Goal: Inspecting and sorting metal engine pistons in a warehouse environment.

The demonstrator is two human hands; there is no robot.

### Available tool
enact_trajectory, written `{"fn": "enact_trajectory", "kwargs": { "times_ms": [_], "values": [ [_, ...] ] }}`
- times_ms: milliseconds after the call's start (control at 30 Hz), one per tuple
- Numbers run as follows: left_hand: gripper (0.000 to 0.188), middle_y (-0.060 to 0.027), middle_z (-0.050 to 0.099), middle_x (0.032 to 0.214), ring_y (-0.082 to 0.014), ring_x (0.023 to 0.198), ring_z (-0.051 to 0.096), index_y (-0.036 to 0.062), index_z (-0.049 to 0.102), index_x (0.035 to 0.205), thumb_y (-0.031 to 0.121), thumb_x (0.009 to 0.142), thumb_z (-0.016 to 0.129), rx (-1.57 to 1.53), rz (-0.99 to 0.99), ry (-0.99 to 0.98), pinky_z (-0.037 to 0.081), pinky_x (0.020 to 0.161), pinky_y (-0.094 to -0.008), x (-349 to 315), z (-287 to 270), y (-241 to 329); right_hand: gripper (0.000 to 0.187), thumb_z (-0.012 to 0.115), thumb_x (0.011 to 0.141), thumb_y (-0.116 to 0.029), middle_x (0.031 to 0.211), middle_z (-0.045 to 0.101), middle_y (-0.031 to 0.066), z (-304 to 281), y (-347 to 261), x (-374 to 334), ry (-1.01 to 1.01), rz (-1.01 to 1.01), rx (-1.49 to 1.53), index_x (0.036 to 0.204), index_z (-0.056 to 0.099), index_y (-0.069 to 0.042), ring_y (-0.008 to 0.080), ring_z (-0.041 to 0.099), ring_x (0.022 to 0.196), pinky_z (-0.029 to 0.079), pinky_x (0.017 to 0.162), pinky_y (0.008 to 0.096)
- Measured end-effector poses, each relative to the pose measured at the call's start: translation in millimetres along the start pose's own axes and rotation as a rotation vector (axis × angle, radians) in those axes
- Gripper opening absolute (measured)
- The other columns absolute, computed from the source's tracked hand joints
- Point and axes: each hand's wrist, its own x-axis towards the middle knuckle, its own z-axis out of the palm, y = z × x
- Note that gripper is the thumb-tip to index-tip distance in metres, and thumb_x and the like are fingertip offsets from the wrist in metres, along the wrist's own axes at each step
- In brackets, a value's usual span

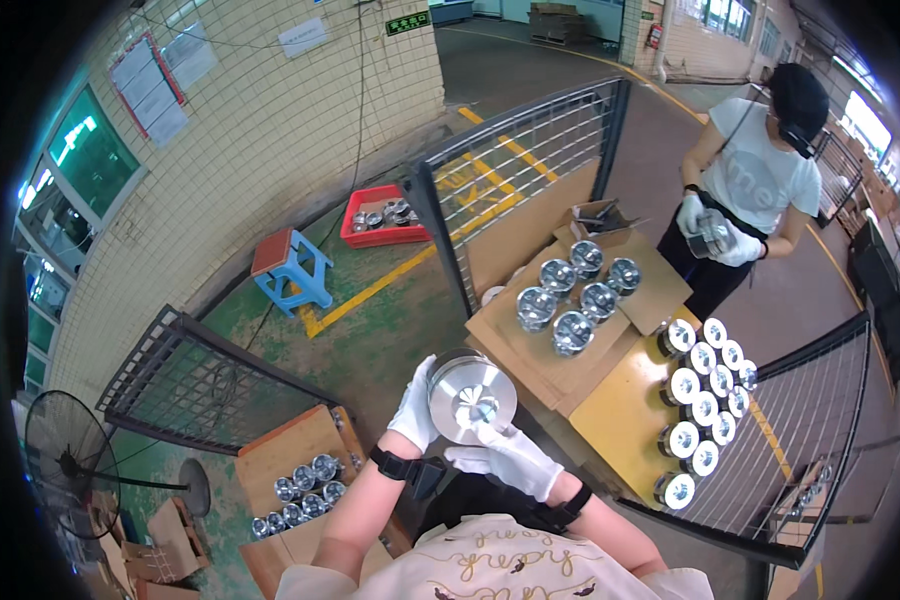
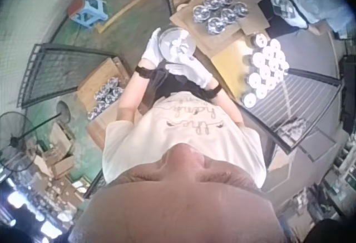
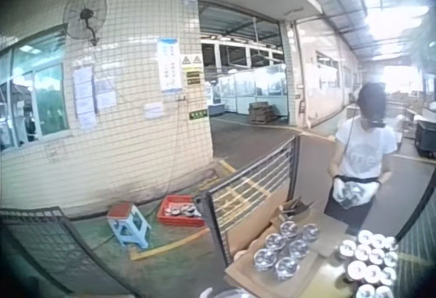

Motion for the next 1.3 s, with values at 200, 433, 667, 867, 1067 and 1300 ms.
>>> {"fn": "enact_trajectory", "kwargs": {
  "times_ms": [200, 433, 667, 867, 1067, 1300],
  "values": [
    [0.046, -0.0054, 0.068, 0.106, -0.0141, 0.094, 0.065, 0.0066, 0.063, 0.116, 0.045, 0.101, 0.042, 0.088, 0.196, -0.025, 0.053, 0.082, -0.0284, -23.0, 81.3, -28.2, 0.059, 0.067, 0.088, -0.013, 0.134, 0.049, 0.0170, -25.1, -12.4, -33.6, -0.067, -0.151, 0.204, 0.139, 0.038, -0.003, 0.0341, 0.054, 0.122, 0.049, 0.101, 0.0425],
    [0.051, -0.0055, 0.067, 0.096, -0.0114, 0.093, 0.062, 0.0006, 0.064, 0.109, 0.042, 0.105, 0.034, 0.530, 0.538, -0.114, 0.046, 0.089, -0.0268, -28.4, 82.9, -70.3, 0.072, 0.072, 0.082, -0.009, 0.133, 0.053, 0.0112, -43.7, -22.5, -72.0, -0.102, -0.361, 0.103, 0.144, 0.035, -0.009, 0.0271, 0.057, 0.118, 0.052, 0.096, 0.0443],
    [0.051, -0.0116, 0.052, 0.132, -0.0208, 0.122, 0.050, -0.0043, 0.036, 0.141, 0.013, 0.095, 0.051, 0.281, 0.395, -0.145, 0.037, 0.105, -0.0357, -102.2, 83.7, -94.3, 0.072, 0.064, 0.090, -0.007, 0.142, 0.045, 0.0086, -52.5, -37.2, -81.0, 0.203, -0.655, -0.510, 0.150, 0.024, -0.003, 0.0156, 0.046, 0.127, 0.038, 0.107, 0.0308],
    [0.038, -0.0103, 0.060, 0.122, -0.0254, 0.110, 0.061, 0.0052, 0.051, 0.130, 0.014, 0.092, 0.055, 0.024, 0.338, -0.142, 0.050, 0.097, -0.0450, -85.2, 55.0, -112.6, 0.085, 0.071, 0.079, -0.005, 0.140, 0.047, 0.0168, -32.8, -27.4, -80.7, 0.353, -0.779, -1.046, 0.152, 0.026, -0.009, 0.0272, 0.051, 0.121, 0.041, 0.101, 0.0380],
    [0.048, -0.0145, 0.057, 0.129, -0.0311, 0.120, 0.056, 0.0030, 0.049, 0.131, 0.037, 0.100, 0.035, -0.252, 0.253, -0.314, 0.046, 0.102, -0.0483, -77.1, 39.7, -122.8, 0.095, 0.073, 0.068, 0.002, 0.129, 0.056, 0.0142, 5.8, -27.5, -103.7, 0.392, -1.020, -1.586, 0.150, 0.026, -0.004, 0.0322, 0.052, 0.118, 0.043, 0.098, 0.0407],
    [0.051, -0.0154, 0.057, 0.130, -0.0326, 0.118, 0.058, 0.0045, 0.050, 0.133, 0.039, 0.099, 0.032, -0.220, 0.251, -0.112, 0.048, 0.101, -0.0488, -85.7, 74.0, -117.5, 0.103, 0.077, 0.077, -0.005, 0.149, 0.037, 0.0148, -39.1, -5.8, -92.2, 0.098, -0.934, -0.644, 0.153, 0.007, -0.003, 0.0269, 0.043, 0.131, 0.039, 0.107, 0.0376]
  ]
}}
